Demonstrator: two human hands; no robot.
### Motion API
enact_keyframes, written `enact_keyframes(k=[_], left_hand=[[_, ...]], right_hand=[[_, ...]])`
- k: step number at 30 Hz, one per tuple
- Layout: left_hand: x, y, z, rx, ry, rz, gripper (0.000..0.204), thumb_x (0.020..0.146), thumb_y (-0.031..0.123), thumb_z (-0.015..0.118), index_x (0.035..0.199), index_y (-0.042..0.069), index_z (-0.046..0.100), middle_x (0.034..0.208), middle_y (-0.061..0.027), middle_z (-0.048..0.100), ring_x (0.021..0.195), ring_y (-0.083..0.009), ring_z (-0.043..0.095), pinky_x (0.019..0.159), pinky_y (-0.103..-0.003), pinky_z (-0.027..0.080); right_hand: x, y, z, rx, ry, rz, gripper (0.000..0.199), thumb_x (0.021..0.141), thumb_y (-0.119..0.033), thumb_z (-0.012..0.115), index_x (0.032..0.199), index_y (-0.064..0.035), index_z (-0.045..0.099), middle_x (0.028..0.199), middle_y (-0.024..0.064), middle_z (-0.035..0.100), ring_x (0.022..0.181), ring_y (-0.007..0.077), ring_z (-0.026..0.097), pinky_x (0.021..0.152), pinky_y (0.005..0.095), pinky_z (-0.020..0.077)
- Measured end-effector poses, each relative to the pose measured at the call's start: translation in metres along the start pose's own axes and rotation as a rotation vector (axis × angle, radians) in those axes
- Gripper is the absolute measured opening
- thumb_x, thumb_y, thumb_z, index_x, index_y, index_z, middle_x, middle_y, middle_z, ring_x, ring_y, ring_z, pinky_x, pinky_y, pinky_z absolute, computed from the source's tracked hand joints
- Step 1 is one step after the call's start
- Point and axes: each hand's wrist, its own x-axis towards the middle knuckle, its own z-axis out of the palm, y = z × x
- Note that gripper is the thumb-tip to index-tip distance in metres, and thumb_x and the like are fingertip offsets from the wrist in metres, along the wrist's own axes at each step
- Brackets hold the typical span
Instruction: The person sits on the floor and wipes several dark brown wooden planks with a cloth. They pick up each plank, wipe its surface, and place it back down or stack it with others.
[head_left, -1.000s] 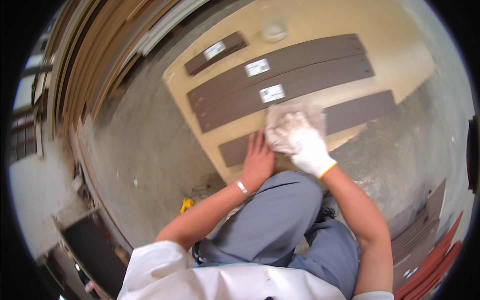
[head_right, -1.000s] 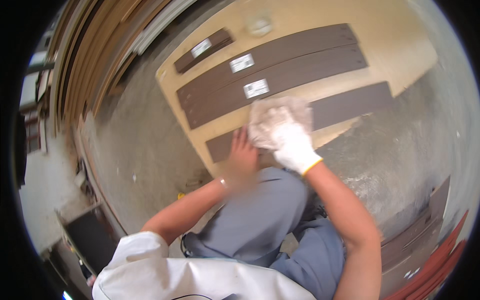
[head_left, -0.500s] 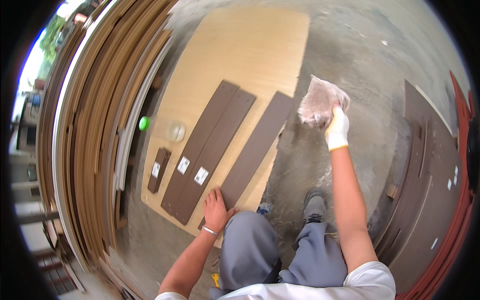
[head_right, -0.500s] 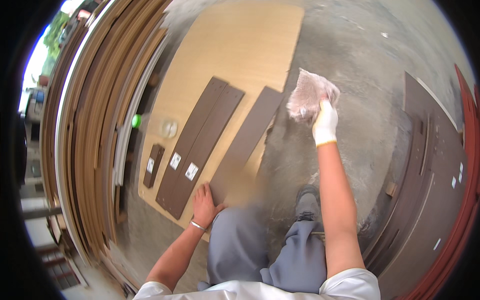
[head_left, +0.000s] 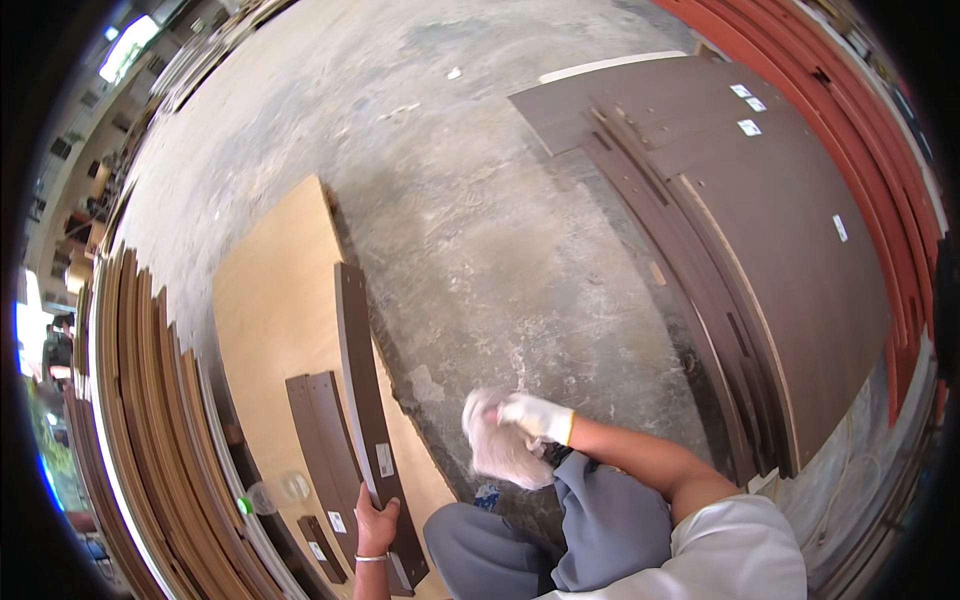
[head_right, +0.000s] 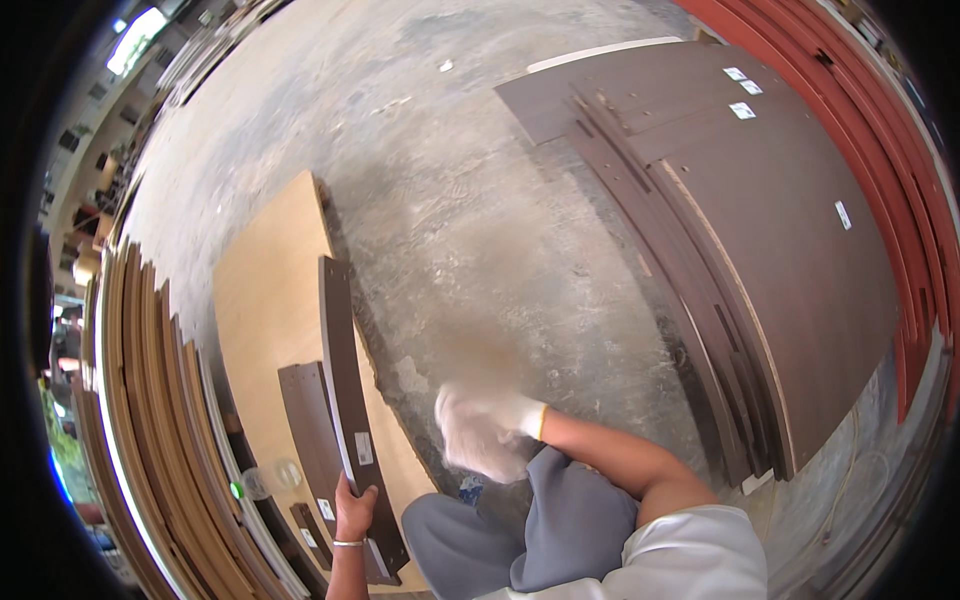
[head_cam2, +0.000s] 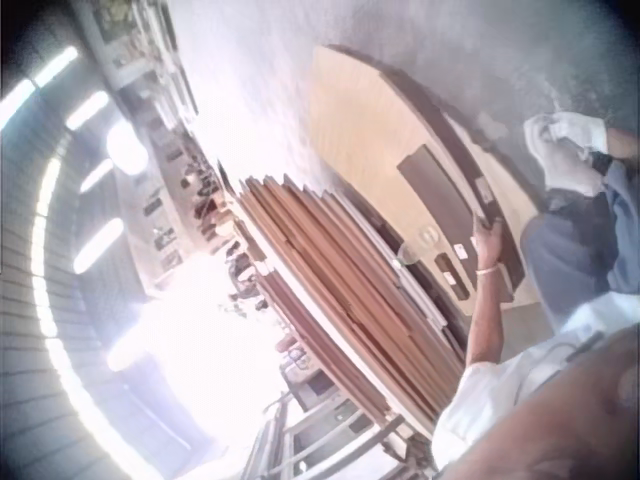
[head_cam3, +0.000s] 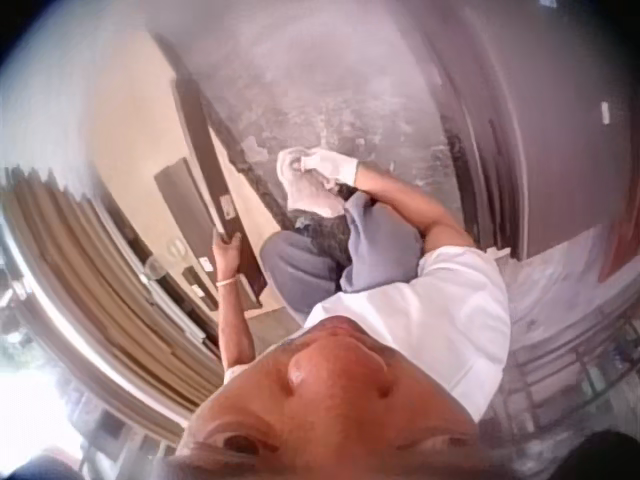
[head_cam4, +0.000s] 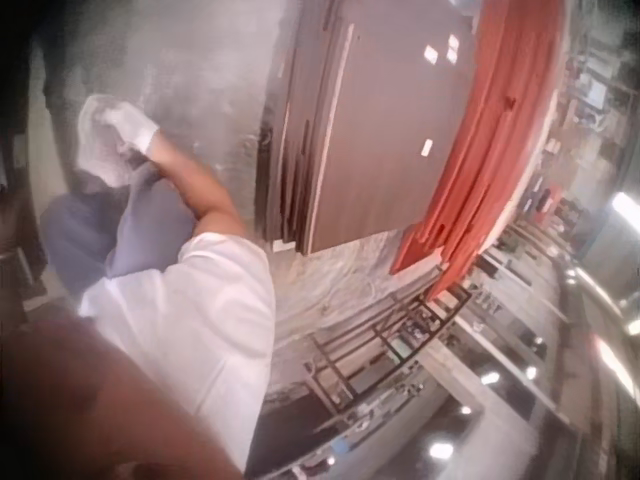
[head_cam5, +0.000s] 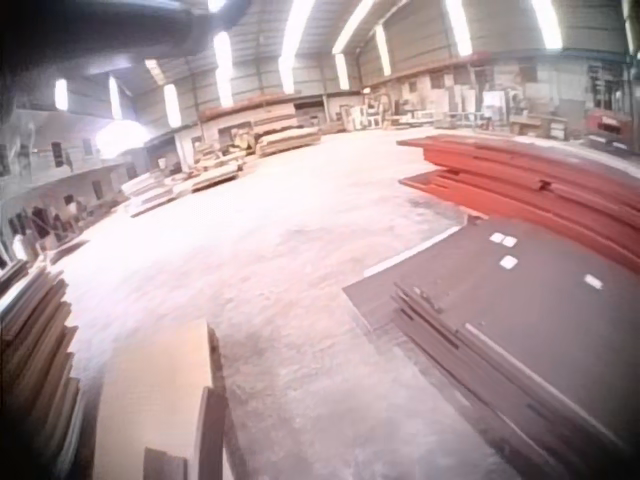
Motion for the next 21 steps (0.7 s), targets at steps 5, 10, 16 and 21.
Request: enact_keyframes(k=[5,10,16,21], left_hand=[[0.061,0.115,-0.020,-0.170,-0.171,0.089,0.039,0.087,0.001,0.068,0.125,-0.003,0.062,0.104,-0.0068,0.073,0.093,-0.0147,0.069,0.086,-0.032,0.055],[0.137,0.234,0.044,-0.427,-0.409,0.210,0.035,0.091,0.004,0.070,0.124,-0.005,0.061,0.103,-0.0086,0.073,0.089,-0.0134,0.070,0.077,-0.028,0.057],[0.198,0.288,0.089,-0.542,-0.532,0.240,0.036,0.098,0.011,0.068,0.128,-0.005,0.060,0.101,-0.0074,0.074,0.090,-0.0130,0.070,0.080,-0.028,0.057],[0.195,0.262,0.100,-0.640,-0.440,0.321,0.037,0.103,0.017,0.062,0.134,-0.003,0.059,0.123,-0.0101,0.068,0.102,-0.0166,0.068,0.087,-0.032,0.056]], right_hand=[[0.001,-0.076,0.069,-0.167,-0.415,0.253,0.041,0.097,-0.021,0.066,0.134,-0.0036,0.063,0.117,0.0044,0.070,0.103,0.0136,0.060,0.092,0.0311,0.0499],[0.025,-0.044,0.075,-0.028,-0.359,-0.041,0.048,0.092,-0.034,0.077,0.124,-0.0008,0.064,0.100,0.0041,0.066,0.083,0.0099,0.060,0.068,0.0266,0.0485],[0.009,-0.116,0.044,0.156,0.081,-0.169,0.050,0.085,-0.020,0.083,0.127,-0.0016,0.062,0.112,0.0056,0.068,0.105,0.0145,0.061,0.094,0.0335,0.0516],[0.030,-0.218,-0.038,0.249,0.250,-0.262,0.020,0.101,-0.019,0.066,0.108,-0.0010,0.069,0.096,0.0069,0.072,0.085,0.0187,0.070,0.076,0.0364,0.0572]])
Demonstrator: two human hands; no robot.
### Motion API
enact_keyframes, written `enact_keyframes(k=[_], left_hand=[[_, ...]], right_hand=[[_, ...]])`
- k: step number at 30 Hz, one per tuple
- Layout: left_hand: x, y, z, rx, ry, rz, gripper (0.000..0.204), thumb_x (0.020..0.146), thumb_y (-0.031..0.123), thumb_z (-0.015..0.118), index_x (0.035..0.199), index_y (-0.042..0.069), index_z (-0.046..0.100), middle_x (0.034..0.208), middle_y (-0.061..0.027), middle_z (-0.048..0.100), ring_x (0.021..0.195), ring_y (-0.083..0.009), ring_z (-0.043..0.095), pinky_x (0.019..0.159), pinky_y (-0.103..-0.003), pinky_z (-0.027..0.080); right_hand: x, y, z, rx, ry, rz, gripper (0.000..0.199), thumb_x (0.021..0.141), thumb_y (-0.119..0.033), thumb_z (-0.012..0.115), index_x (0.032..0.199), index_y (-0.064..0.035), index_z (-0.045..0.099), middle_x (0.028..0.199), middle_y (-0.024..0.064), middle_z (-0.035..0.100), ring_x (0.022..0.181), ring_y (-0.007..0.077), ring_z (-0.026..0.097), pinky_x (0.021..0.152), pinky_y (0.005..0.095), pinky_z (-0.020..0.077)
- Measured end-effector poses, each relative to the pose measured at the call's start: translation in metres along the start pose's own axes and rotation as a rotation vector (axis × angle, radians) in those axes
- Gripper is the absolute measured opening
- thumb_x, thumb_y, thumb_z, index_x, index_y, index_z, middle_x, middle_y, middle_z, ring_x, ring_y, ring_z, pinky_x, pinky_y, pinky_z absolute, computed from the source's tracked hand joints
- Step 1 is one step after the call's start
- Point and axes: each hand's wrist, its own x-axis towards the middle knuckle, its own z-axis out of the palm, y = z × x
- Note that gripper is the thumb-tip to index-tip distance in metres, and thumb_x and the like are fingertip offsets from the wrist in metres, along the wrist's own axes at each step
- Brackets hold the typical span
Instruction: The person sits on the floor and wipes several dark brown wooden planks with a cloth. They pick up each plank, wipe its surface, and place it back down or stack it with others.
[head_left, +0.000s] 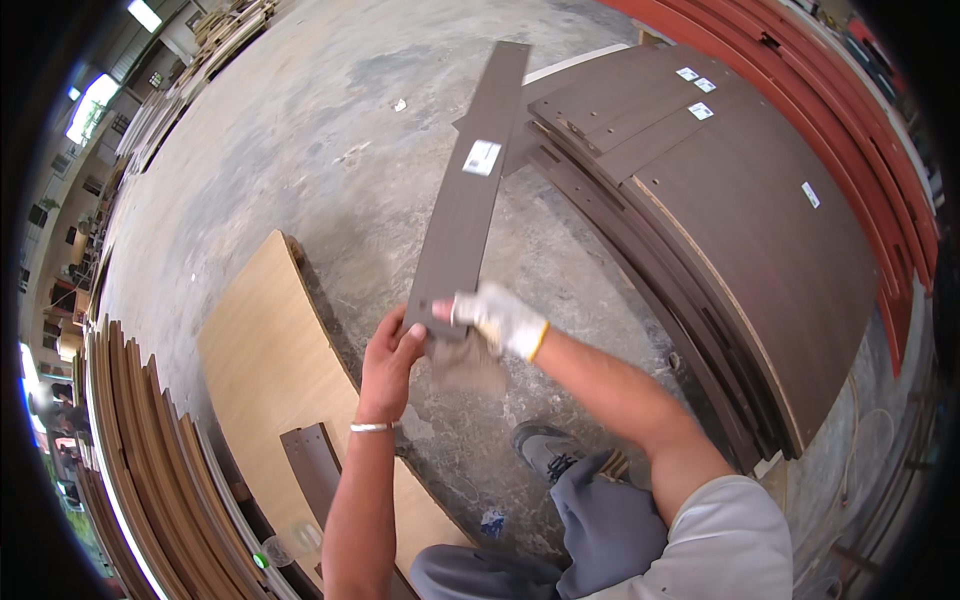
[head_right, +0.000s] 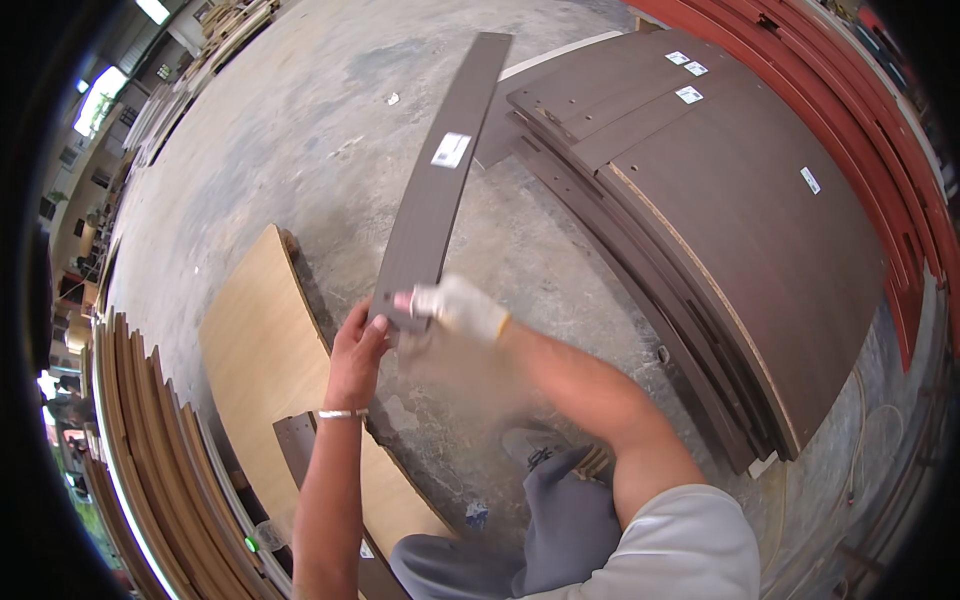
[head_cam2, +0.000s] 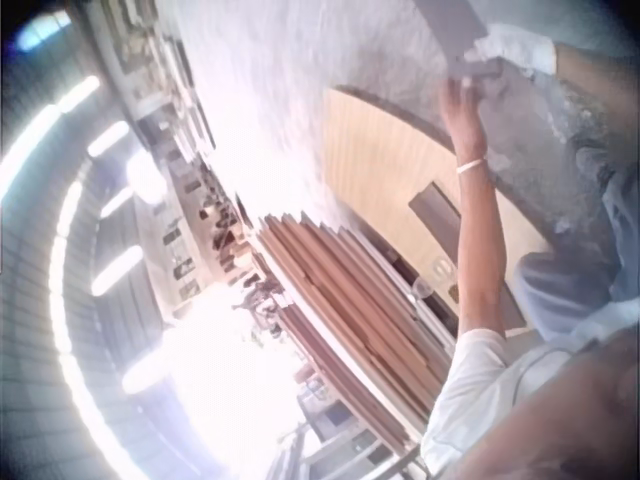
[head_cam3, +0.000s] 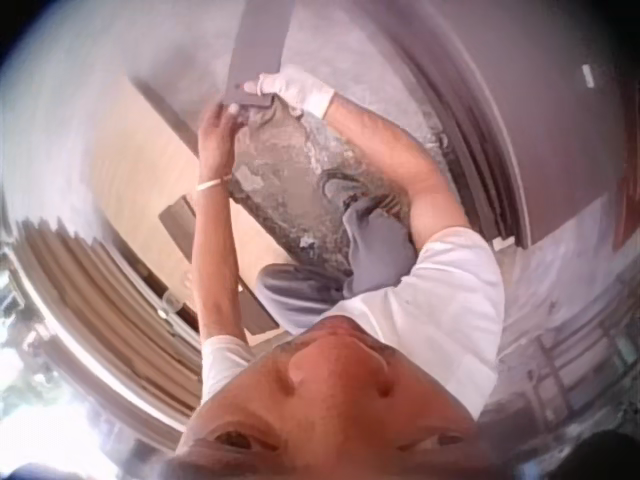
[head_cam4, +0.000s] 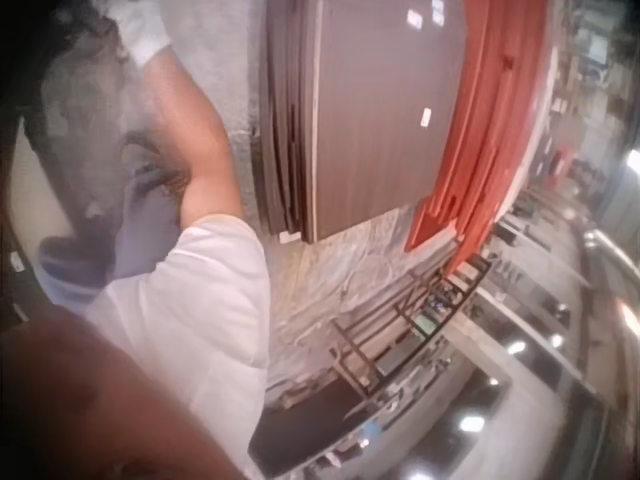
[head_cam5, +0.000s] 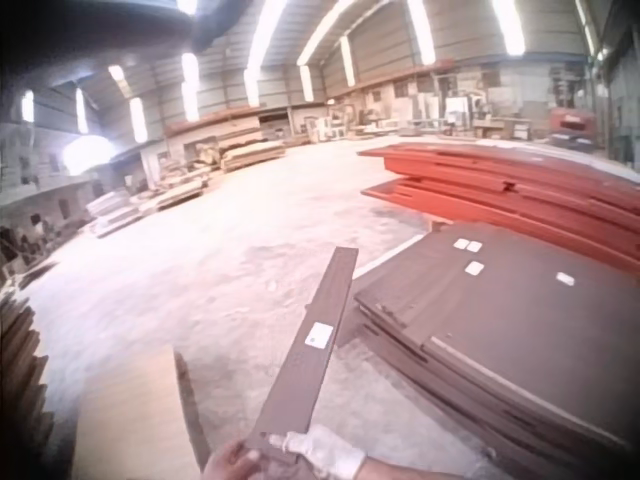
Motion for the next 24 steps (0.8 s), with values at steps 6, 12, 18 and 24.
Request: enact_keyframes(k=[6,12,18,24], left_hand=[[-0.075,-0.110,-0.039,0.117,0.086,-0.245,0.033,0.103,0.013,0.056,0.131,-0.004,0.060,0.127,-0.0158,0.069,0.107,-0.0256,0.070,0.090,-0.039,0.058],[-0.186,-0.188,-0.074,0.112,0.235,-0.430,0.027,0.103,0.008,0.055,0.126,-0.004,0.063,0.118,-0.0157,0.072,0.099,-0.0230,0.072,0.085,-0.035,0.059],[-0.216,-0.203,-0.056,0.068,0.249,-0.533,0.027,0.104,0.006,0.056,0.127,-0.004,0.063,0.117,-0.0136,0.073,0.098,-0.0194,0.072,0.087,-0.031,0.058],[-0.211,-0.211,-0.052,0.127,0.229,-0.493,0.026,0.103,0.006,0.057,0.126,-0.004,0.064,0.114,-0.0127,0.073,0.096,-0.0184,0.071,0.085,-0.030,0.057]], right_hand=[[0.117,-0.040,-0.102,0.177,0.342,-0.130,0.022,0.090,-0.020,0.078,0.101,-0.0022,0.071,0.094,0.0096,0.072,0.080,0.0253,0.068,0.073,0.0460,0.0548],[0.158,-0.066,-0.134,0.122,0.460,-0.198,0.026,0.090,-0.026,0.079,0.104,-0.0063,0.070,0.095,0.0086,0.072,0.082,0.0250,0.069,0.069,0.0466,0.0548],[0.186,-0.094,-0.201,0.342,0.523,-0.430,0.028,0.090,-0.024,0.080,0.107,-0.0037,0.069,0.101,0.0098,0.068,0.084,0.0254,0.067,0.074,0.0458,0.0566],[0.184,-0.106,-0.203,0.411,0.575,-0.310,0.038,0.093,-0.033,0.075,0.119,-0.0062,0.069,0.107,0.0086,0.064,0.092,0.0225,0.064,0.077,0.0404,0.0543]])
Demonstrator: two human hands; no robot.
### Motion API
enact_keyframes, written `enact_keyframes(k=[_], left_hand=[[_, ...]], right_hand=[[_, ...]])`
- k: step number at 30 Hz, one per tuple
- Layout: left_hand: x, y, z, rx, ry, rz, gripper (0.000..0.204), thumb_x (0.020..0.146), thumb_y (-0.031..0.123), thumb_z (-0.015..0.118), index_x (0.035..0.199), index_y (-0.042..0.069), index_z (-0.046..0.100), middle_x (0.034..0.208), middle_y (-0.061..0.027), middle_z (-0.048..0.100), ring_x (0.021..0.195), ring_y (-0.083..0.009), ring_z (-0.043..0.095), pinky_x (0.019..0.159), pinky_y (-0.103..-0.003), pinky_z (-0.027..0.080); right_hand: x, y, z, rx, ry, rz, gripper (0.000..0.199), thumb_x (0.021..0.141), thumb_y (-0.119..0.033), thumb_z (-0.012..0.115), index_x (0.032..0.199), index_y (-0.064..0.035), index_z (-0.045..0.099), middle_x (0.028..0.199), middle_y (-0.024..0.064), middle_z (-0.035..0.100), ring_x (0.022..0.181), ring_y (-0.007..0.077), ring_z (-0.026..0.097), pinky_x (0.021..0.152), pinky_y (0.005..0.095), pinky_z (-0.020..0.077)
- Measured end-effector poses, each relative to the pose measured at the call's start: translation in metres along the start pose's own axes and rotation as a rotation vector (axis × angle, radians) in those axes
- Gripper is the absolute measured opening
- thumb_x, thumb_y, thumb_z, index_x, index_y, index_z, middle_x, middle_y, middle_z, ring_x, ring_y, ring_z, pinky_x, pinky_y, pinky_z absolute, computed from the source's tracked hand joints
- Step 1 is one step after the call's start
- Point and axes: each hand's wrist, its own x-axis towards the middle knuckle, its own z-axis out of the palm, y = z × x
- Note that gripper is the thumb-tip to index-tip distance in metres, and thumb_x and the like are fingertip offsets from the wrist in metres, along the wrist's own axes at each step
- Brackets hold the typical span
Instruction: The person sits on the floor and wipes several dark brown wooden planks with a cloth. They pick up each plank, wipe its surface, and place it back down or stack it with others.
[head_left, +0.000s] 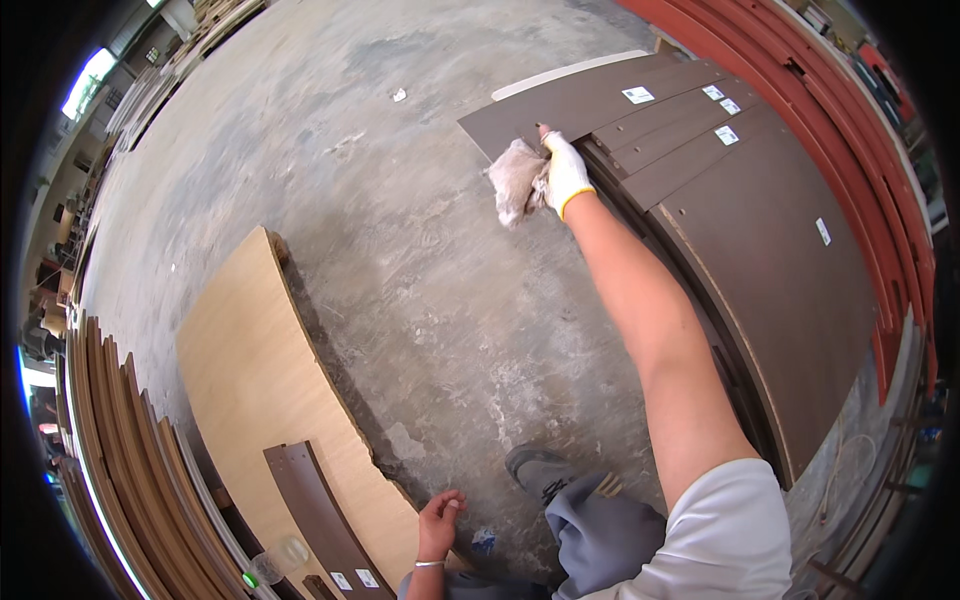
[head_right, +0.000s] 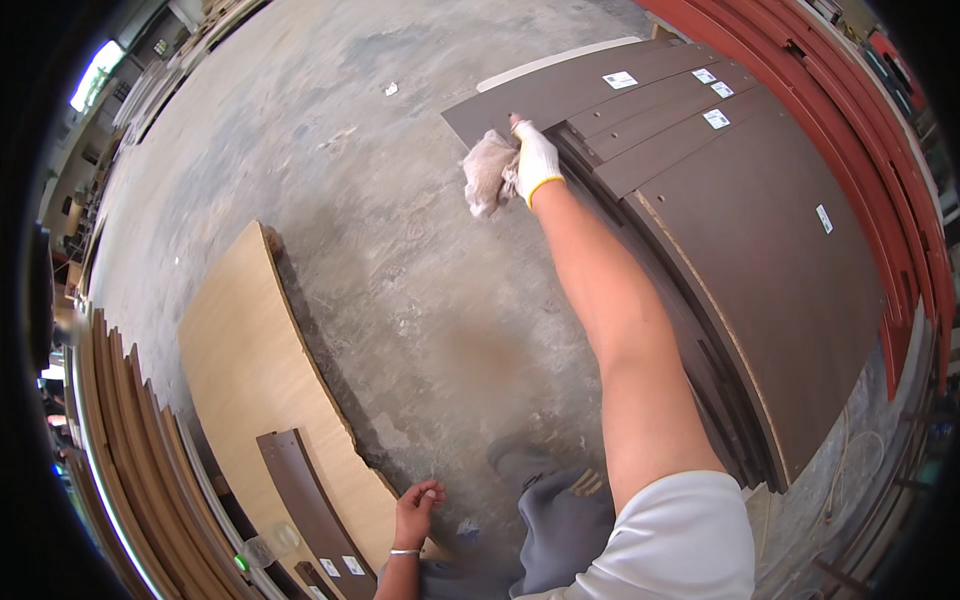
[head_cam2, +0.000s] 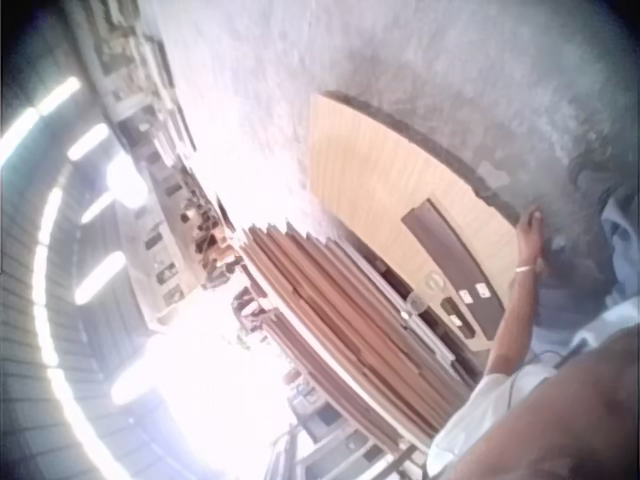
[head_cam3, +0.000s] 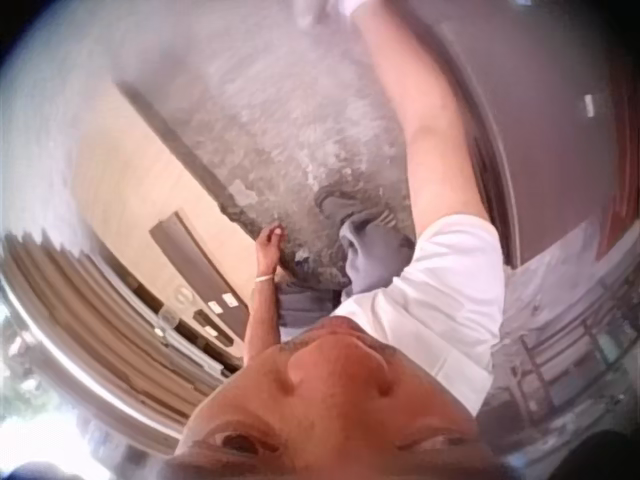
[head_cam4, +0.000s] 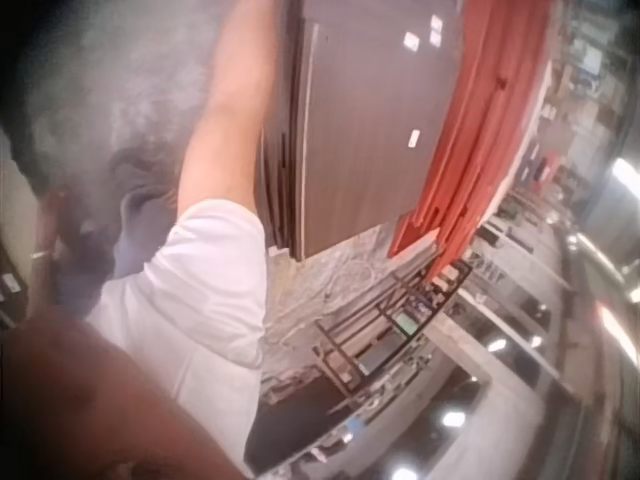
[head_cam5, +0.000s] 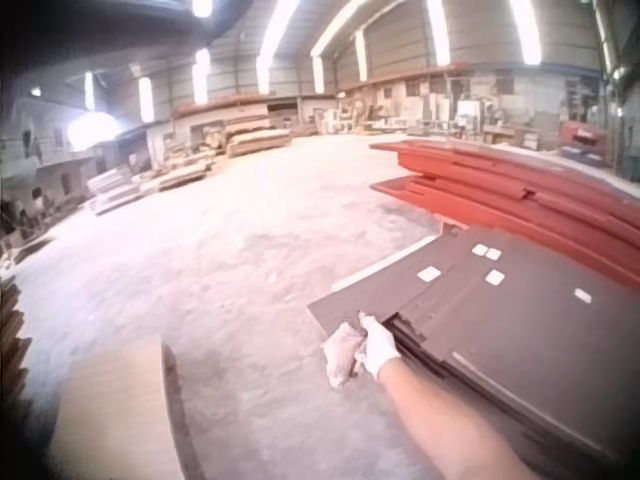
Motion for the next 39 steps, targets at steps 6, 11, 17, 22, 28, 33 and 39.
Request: enact_keyframes(k=[6,11,17,22,28,33,39], left_hand=[[0.006,-0.019,0.011,0.194,-0.048,0.016,0.024,0.100,0.006,0.059,0.121,-0.004,0.068,0.109,-0.0112,0.074,0.098,-0.0192,0.071,0.090,-0.033,0.057],[0.008,-0.026,0.021,0.375,-0.080,-0.012,0.024,0.100,0.006,0.059,0.120,-0.003,0.068,0.106,-0.0098,0.075,0.097,-0.0178,0.071,0.087,-0.031,0.057],[0.045,0.045,0.060,0.213,0.013,0.024,0.020,0.099,0.005,0.059,0.114,0.000,0.072,0.101,-0.0110,0.076,0.092,-0.0166,0.072,0.084,-0.029,0.055],[0.066,0.094,0.081,0.251,0.056,0.164,0.021,0.098,0.005,0.060,0.115,0.002,0.072,0.105,-0.0140,0.076,0.094,-0.0220,0.074,0.083,-0.032,0.056],[0.110,0.263,0.172,0.754,-0.111,0.745,0.021,0.090,0.004,0.064,0.111,0.005,0.070,0.104,-0.0157,0.073,0.095,-0.0356,0.070,0.084,-0.043,0.056],[0.149,0.390,0.315,1.039,-0.267,1.277,0.038,0.087,0.011,0.064,0.123,-0.002,0.063,0.131,-0.0180,0.063,0.125,-0.0330,0.058,0.108,-0.045,0.044],[0.203,0.434,0.455,1.209,-0.106,1.362,0.069,0.099,0.038,0.057,0.146,-0.011,0.045,0.156,-0.0282,0.040,0.150,-0.0406,0.032,0.126,-0.051,0.021]], right_hand=[[-0.010,-0.012,0.005,-0.079,-0.016,-0.086,0.028,0.096,-0.030,0.074,0.105,-0.0048,0.068,0.094,0.0065,0.067,0.084,0.0215,0.065,0.076,0.0404,0.0535],[-0.012,-0.002,0.006,0.009,-0.024,0.027,0.024,0.098,-0.025,0.069,0.112,-0.0071,0.063,0.093,0.0081,0.065,0.068,0.0212,0.063,0.060,0.0397,0.0534],[-0.177,0.003,-0.005,-0.224,-0.122,0.503,0.039,0.093,-0.002,0.061,0.131,0.0032,0.053,0.099,0.0130,0.069,0.060,0.0180,0.064,0.044,0.0275,0.0509],[-0.204,-0.119,-0.018,-0.166,-0.008,0.293,0.050,0.087,0.006,0.053,0.137,0.0001,0.048,0.106,0.0143,0.066,0.057,0.0153,0.060,0.045,0.0276,0.0510],[-0.128,-0.259,-0.096,-0.243,0.058,-0.499,0.047,0.095,-0.007,0.065,0.140,-0.0006,0.053,0.123,0.0147,0.066,0.109,0.0268,0.067,0.090,0.0411,0.0582],[-0.052,-0.276,-0.097,-0.630,0.152,-0.731,0.035,0.094,0.002,0.064,0.129,0.0006,0.063,0.118,0.0091,0.069,0.108,0.0199,0.067,0.092,0.0329,0.0552],[-0.022,-0.263,-0.064,-1.953,0.005,-0.853,0.049,0.089,-0.016,0.071,0.136,-0.0080,0.059,0.118,0.0198,0.070,0.107,0.0374,0.068,0.089,0.0456,0.0555]])
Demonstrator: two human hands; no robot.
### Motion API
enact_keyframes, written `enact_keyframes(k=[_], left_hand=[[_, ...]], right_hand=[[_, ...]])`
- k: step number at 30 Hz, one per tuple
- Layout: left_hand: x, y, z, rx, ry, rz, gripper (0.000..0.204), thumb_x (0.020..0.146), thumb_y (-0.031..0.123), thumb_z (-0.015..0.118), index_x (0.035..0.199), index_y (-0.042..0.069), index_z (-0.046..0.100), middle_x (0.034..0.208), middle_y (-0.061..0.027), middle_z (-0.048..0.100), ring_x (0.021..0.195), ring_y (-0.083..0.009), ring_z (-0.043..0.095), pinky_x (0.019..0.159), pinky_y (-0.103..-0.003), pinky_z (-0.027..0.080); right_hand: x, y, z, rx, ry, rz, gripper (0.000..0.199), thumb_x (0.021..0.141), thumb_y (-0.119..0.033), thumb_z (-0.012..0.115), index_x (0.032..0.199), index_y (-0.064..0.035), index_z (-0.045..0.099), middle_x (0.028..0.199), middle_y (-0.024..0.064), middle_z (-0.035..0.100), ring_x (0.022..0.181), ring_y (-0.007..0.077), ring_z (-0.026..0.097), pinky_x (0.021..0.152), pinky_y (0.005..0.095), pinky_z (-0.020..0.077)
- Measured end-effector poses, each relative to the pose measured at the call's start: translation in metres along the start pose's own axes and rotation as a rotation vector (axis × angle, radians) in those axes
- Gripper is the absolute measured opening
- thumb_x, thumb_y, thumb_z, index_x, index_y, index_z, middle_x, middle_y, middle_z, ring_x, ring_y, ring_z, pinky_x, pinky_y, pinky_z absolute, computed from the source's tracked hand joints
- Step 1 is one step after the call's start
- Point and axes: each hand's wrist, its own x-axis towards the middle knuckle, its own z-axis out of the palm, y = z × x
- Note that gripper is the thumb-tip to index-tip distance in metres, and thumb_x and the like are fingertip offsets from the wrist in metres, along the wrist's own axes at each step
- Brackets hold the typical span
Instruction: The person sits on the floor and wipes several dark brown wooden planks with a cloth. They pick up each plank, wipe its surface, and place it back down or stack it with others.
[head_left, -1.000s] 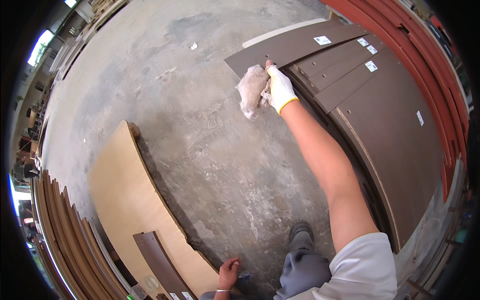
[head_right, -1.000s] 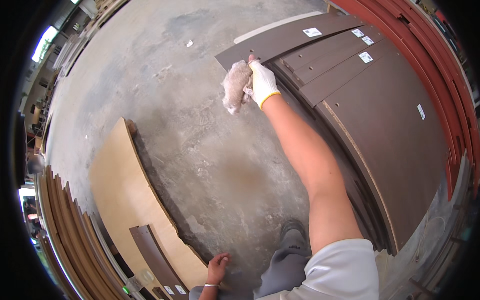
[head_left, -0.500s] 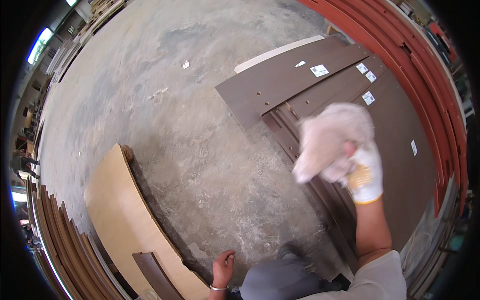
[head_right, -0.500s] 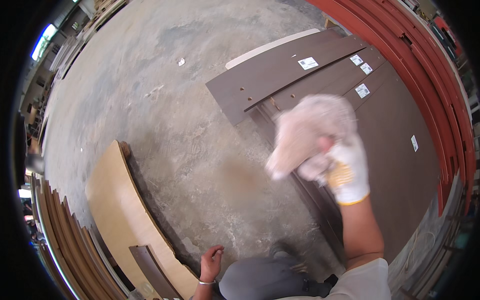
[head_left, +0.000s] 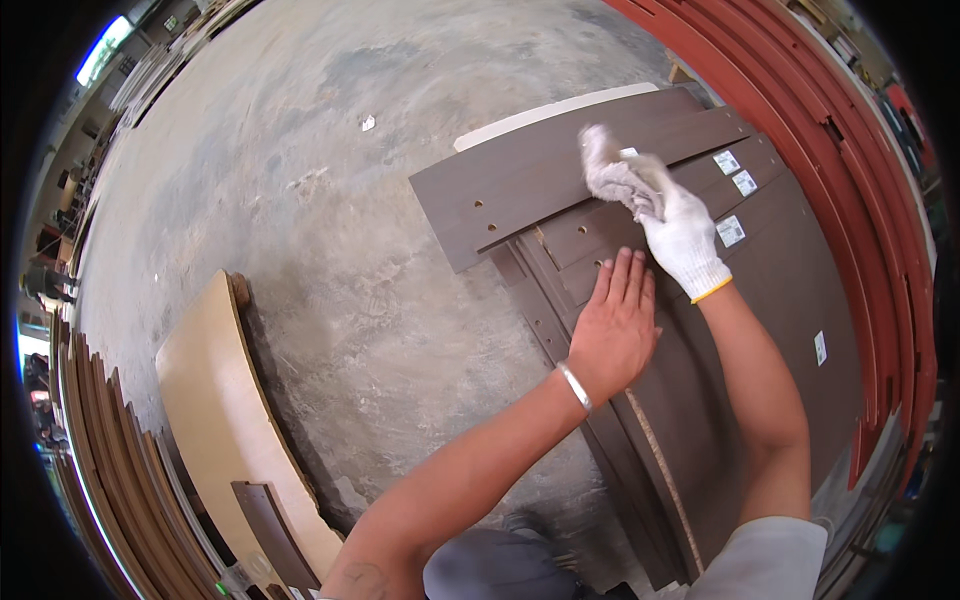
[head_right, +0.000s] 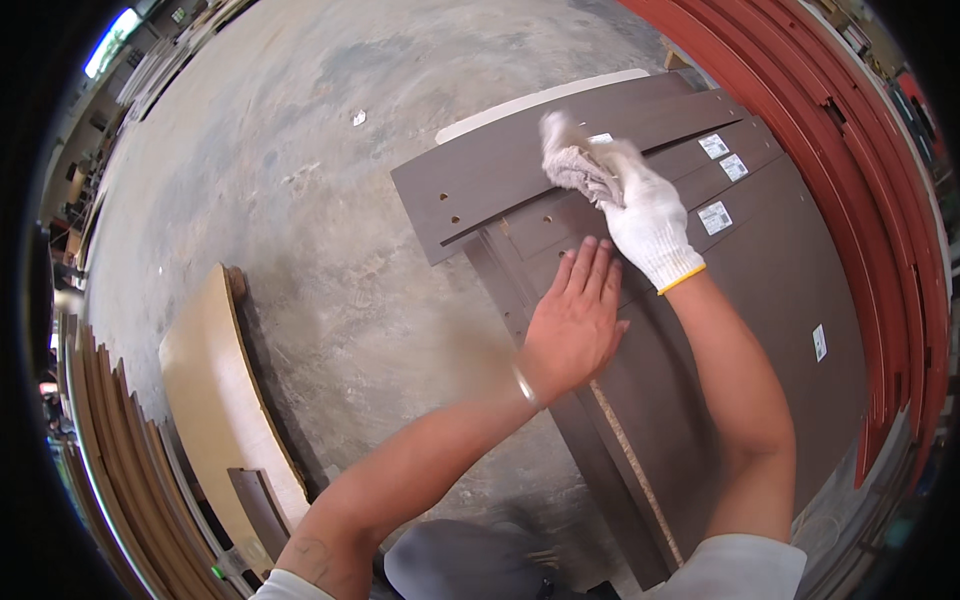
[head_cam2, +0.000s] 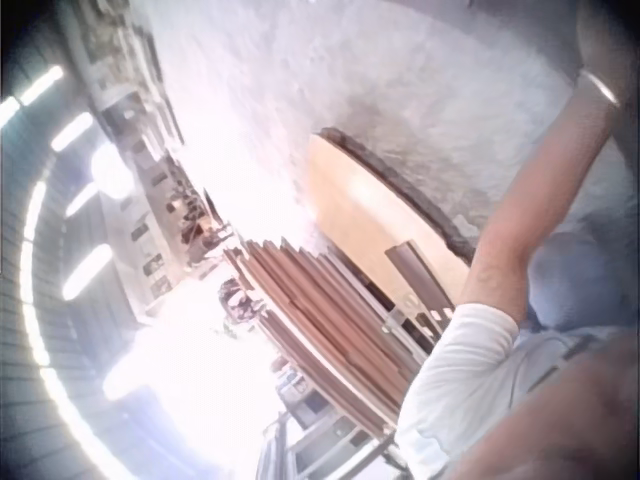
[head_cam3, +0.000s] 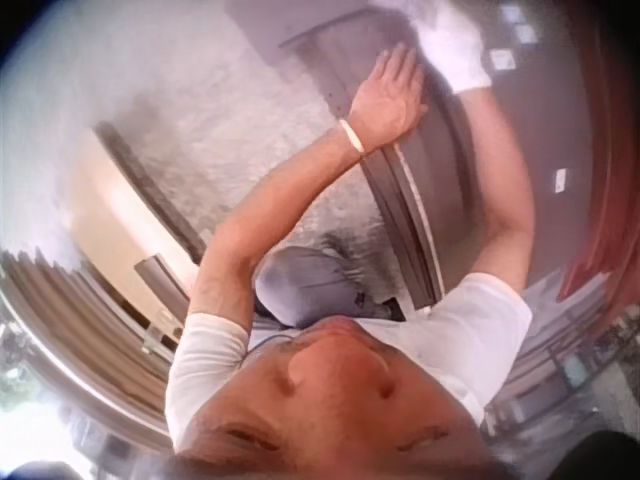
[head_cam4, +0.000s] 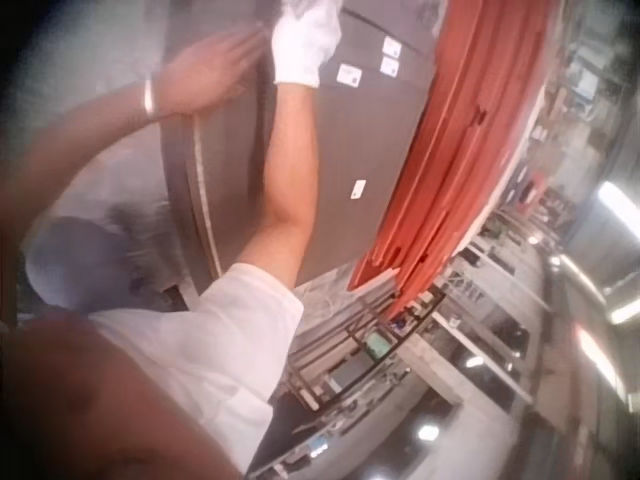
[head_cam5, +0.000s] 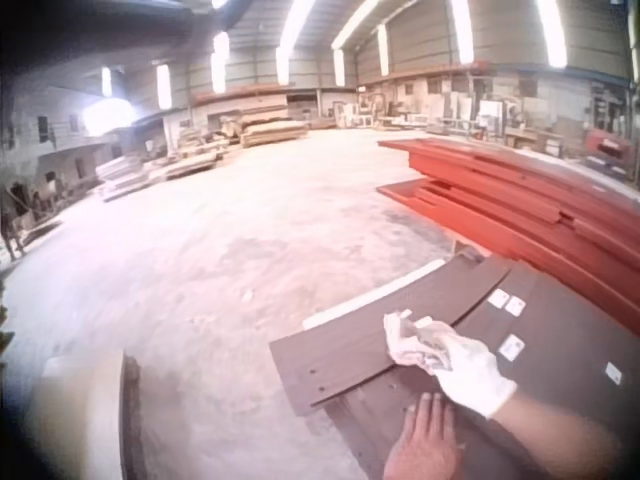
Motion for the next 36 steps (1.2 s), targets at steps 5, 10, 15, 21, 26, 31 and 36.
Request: enact_keyframes(k=[5,10,15,21,26,31,36], left_hand=[[0.018,-0.003,0.018,0.025,0.022,-0.169,0.081,0.100,0.051,0.047,0.152,-0.011,0.038,0.160,-0.0314,0.032,0.153,-0.0463,0.023,0.126,-0.055,0.014],[0.022,-0.004,0.015,0.033,-0.008,-0.175,0.078,0.098,0.050,0.050,0.146,-0.011,0.047,0.154,-0.0325,0.041,0.151,-0.0465,0.027,0.125,-0.055,0.017],[0.015,-0.007,0.025,-0.138,0.108,-0.109,0.059,0.092,0.040,0.060,0.134,0.000,0.062,0.141,-0.0210,0.059,0.139,-0.0398,0.047,0.118,-0.052,0.034],[0.022,-0.007,0.023,-0.008,0.065,-0.142,0.066,0.096,0.045,0.054,0.143,-0.001,0.055,0.144,-0.0247,0.056,0.142,-0.0428,0.042,0.124,-0.052,0.025],[0.019,-0.007,0.031,-0.091,0.096,-0.057,0.066,0.095,0.044,0.055,0.147,0.002,0.053,0.148,-0.0224,0.053,0.141,-0.0444,0.042,0.124,-0.052,0.024],[0.013,-0.013,0.036,-0.143,0.100,-0.082,0.065,0.098,0.042,0.052,0.147,0.000,0.052,0.149,-0.0223,0.052,0.143,-0.0437,0.040,0.124,-0.053,0.023],[0.020,-0.005,0.028,-0.009,0.007,-0.070,0.064,0.098,0.042,0.050,0.144,-0.002,0.054,0.149,-0.0201,0.053,0.143,-0.0428,0.041,0.122,-0.054,0.025]], right_hand=[[0.002,0.028,0.003,0.001,-0.166,0.069,0.048,0.092,-0.029,0.068,0.135,-0.0112,0.060,0.112,0.0232,0.070,0.106,0.0411,0.067,0.090,0.0517,0.0532],[-0.008,0.011,0.012,-0.062,0.000,-0.179,0.035,0.091,-0.026,0.068,0.118,-0.0037,0.063,0.118,0.0235,0.067,0.105,0.0428,0.066,0.087,0.0506,0.0542],[-0.013,-0.025,0.019,-0.052,-0.208,-0.364,0.041,0.088,-0.027,0.070,0.120,-0.0021,0.063,0.116,0.0199,0.066,0.107,0.0369,0.065,0.093,0.0450,0.0531],[-0.005,-0.001,0.015,0.005,-0.262,-0.286,0.037,0.091,-0.025,0.066,0.119,-0.0011,0.065,0.118,0.0195,0.069,0.109,0.0364,0.066,0.092,0.0458,0.0541],[-0.016,-0.022,0.022,-0.061,-0.235,-0.342,0.054,0.084,-0.022,0.073,0.132,-0.0016,0.059,0.128,0.0231,0.065,0.122,0.0403,0.061,0.103,0.0468,0.0493],[-0.006,-0.029,0.019,-0.003,-0.339,-0.272,0.043,0.091,-0.027,0.068,0.125,-0.0018,0.063,0.124,0.0207,0.067,0.118,0.0382,0.063,0.102,0.0463,0.0505],[-0.015,-0.013,0.015,-0.130,-0.226,-0.336,0.051,0.091,-0.027,0.066,0.133,0.0024,0.059,0.135,0.0262,0.061,0.118,0.0394,0.064,0.100,0.0462,0.0516]])
